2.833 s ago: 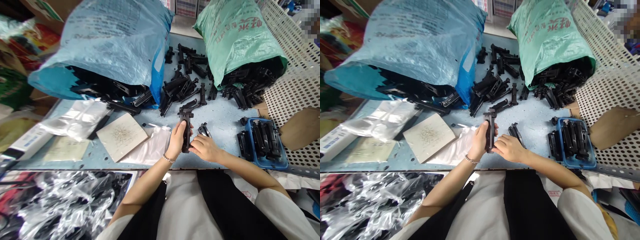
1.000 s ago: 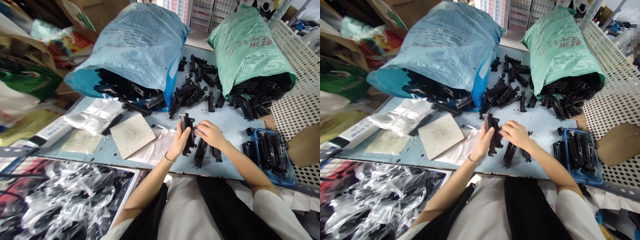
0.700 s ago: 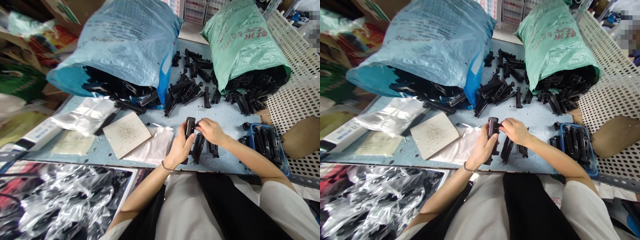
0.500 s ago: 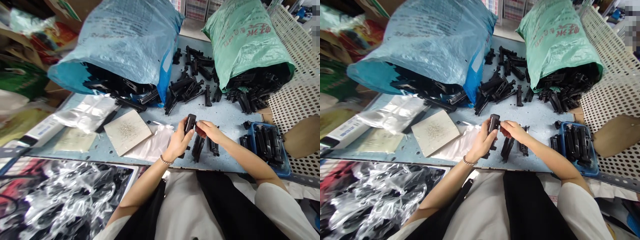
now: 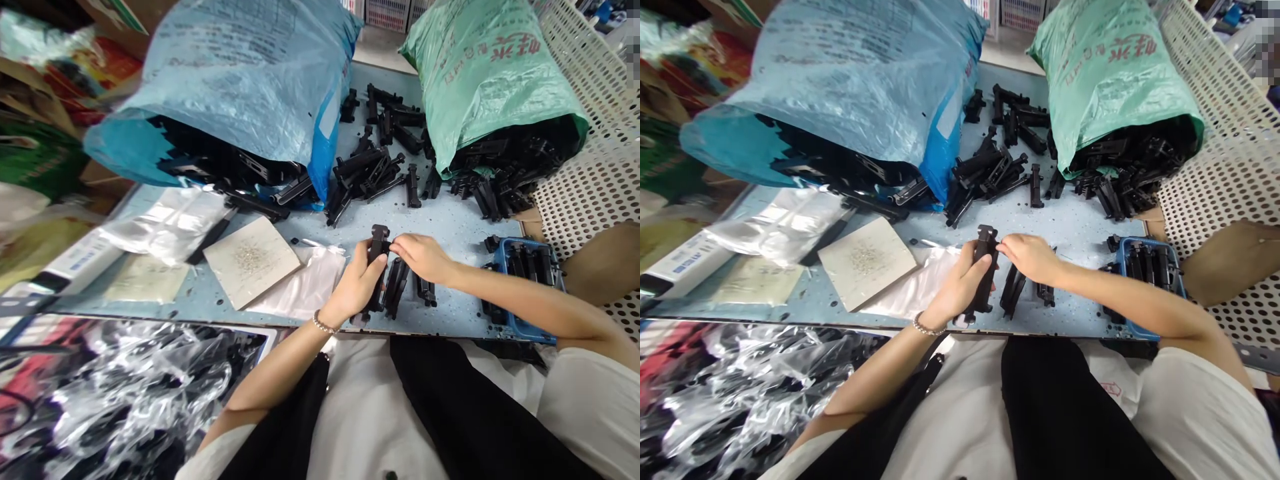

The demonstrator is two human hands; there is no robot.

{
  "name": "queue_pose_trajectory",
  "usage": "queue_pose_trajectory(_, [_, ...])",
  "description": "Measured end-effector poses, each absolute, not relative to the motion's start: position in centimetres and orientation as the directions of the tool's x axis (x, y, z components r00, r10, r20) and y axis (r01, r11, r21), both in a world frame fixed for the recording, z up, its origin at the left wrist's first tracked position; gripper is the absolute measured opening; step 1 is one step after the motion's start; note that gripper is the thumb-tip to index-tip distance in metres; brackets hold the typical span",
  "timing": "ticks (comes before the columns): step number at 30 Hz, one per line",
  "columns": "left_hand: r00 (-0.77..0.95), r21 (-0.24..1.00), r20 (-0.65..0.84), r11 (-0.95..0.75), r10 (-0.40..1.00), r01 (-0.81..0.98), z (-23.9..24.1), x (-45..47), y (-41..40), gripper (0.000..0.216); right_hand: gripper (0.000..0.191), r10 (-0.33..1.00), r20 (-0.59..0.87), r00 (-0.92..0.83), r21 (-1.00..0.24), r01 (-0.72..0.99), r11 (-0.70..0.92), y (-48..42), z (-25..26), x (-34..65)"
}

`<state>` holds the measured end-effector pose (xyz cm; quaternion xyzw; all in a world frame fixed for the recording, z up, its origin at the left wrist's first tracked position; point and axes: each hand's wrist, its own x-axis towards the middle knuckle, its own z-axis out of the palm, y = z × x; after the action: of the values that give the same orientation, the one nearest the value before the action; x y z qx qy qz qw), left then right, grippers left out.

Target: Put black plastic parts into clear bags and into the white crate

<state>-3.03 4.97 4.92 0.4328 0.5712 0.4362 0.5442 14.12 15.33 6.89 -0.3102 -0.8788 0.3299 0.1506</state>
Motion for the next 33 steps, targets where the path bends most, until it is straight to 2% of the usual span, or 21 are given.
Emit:
queue_pose_trajectory(2, [-0.089,0.982,-0.138,0.148,0.986,0.12,4.2,-3.0,4.9,0.061,0.054,0.695,-0.072,-0.715,-0.809,0.449,0.378,14.9,6.3,13.8])
queue_pose_trajectory(4, [-0.079,0.982,-0.114,0.125,0.99,0.143,3.9,-3.2,5.0,0.062,0.054,0.672,-0.151,-0.725,-0.848,0.445,0.289,14.9,6.3,13.8])
queue_pose_trajectory(6, [-0.044,0.981,-0.169,0.173,0.985,0.088,4.0,-3.4,5.2,0.061,0.045,0.685,-0.112,-0.72,-0.815,0.461,0.352,15.1,6.8,14.1])
queue_pose_trajectory(8, [-0.029,0.976,-0.216,0.216,0.976,0.023,4.3,-3.5,5.3,0.057,0.038,0.686,0.038,-0.726,-0.682,0.483,0.55,15.4,7.3,14.4])
queue_pose_trajectory(10, [-0.03,0.975,-0.224,0.224,0.974,0.002,4.5,-3.3,5.4,0.054,0.038,0.651,0.125,-0.749,-0.582,0.476,0.659,15.6,7.6,14.5])
queue_pose_trajectory(12, [-0.047,0.981,-0.195,0.196,0.98,0.013,4.6,-2.9,5.5,0.053,0.043,0.671,0.119,-0.732,-0.623,0.471,0.625,15.7,7.2,14.3])
queue_pose_trajectory(15, [-0.067,0.984,-0.176,0.174,0.982,-0.022,4.4,-2.7,5.8,0.053,0.056,0.732,0.011,-0.681,-0.759,0.47,0.45,15.6,6.4,14.0])
queue_pose_trajectory(17, [-0.089,0.977,-0.201,0.192,0.976,-0.098,4.2,-2.9,6.4,0.049,0.06,0.712,-0.055,-0.7,-0.773,0.482,0.414,14.9,6.1,14.0])
queue_pose_trajectory(19, [-0.13,0.964,-0.226,0.204,0.965,-0.168,4.1,-3.2,7.0,0.044,0.055,0.661,-0.025,-0.75,-0.688,0.493,0.533,13.6,5.7,14.1])
queue_pose_trajectory(22, [-0.146,0.953,-0.243,0.207,0.959,-0.223,4.2,-3.5,7.6,0.042,0.041,0.524,0.095,-0.847,-0.443,0.435,0.784,10.8,4.7,14.1])
queue_pose_trajectory(24, [-0.125,0.953,-0.226,0.193,0.966,-0.234,4.0,-3.5,7.8,0.046,0.037,0.489,0.092,-0.868,-0.398,0.418,0.817,9.2,3.7,13.9])
queue_pose_trajectory(26, [-0.132,0.957,-0.199,0.164,0.971,-0.238,3.3,-3.7,8.0,0.048,0.037,0.547,0.007,-0.837,-0.474,0.479,0.739,8.5,2.9,13.6])
queue_pose_trajectory(29, [-0.218,0.966,-0.211,0.17,0.953,-0.195,0.8,-4.0,8.2,0.042,0.042,0.578,-0.247,-0.778,-0.64,0.579,0.505,10.4,2.4,13.0])
queue_pose_trajectory(31, [-0.293,0.977,-0.212,0.204,0.932,-0.059,-1.6,-3.9,8.2,0.034,0.041,0.643,-0.295,-0.707,-0.617,0.655,0.436,13.7,2.4,12.6])
queue_pose_trajectory(32, [-0.321,0.977,-0.186,0.21,0.929,0.04,-2.9,-3.7,8.1,0.032,0.039,0.731,-0.252,-0.634,-0.552,0.714,0.429,15.9,2.4,12.4])
queue_pose_trajectory(33, [-0.334,0.968,-0.14,0.2,0.932,0.153,-4.1,-3.2,7.9,0.029,0.035,0.839,-0.145,-0.524,-0.46,0.786,0.412,18.3,2.4,12.2])
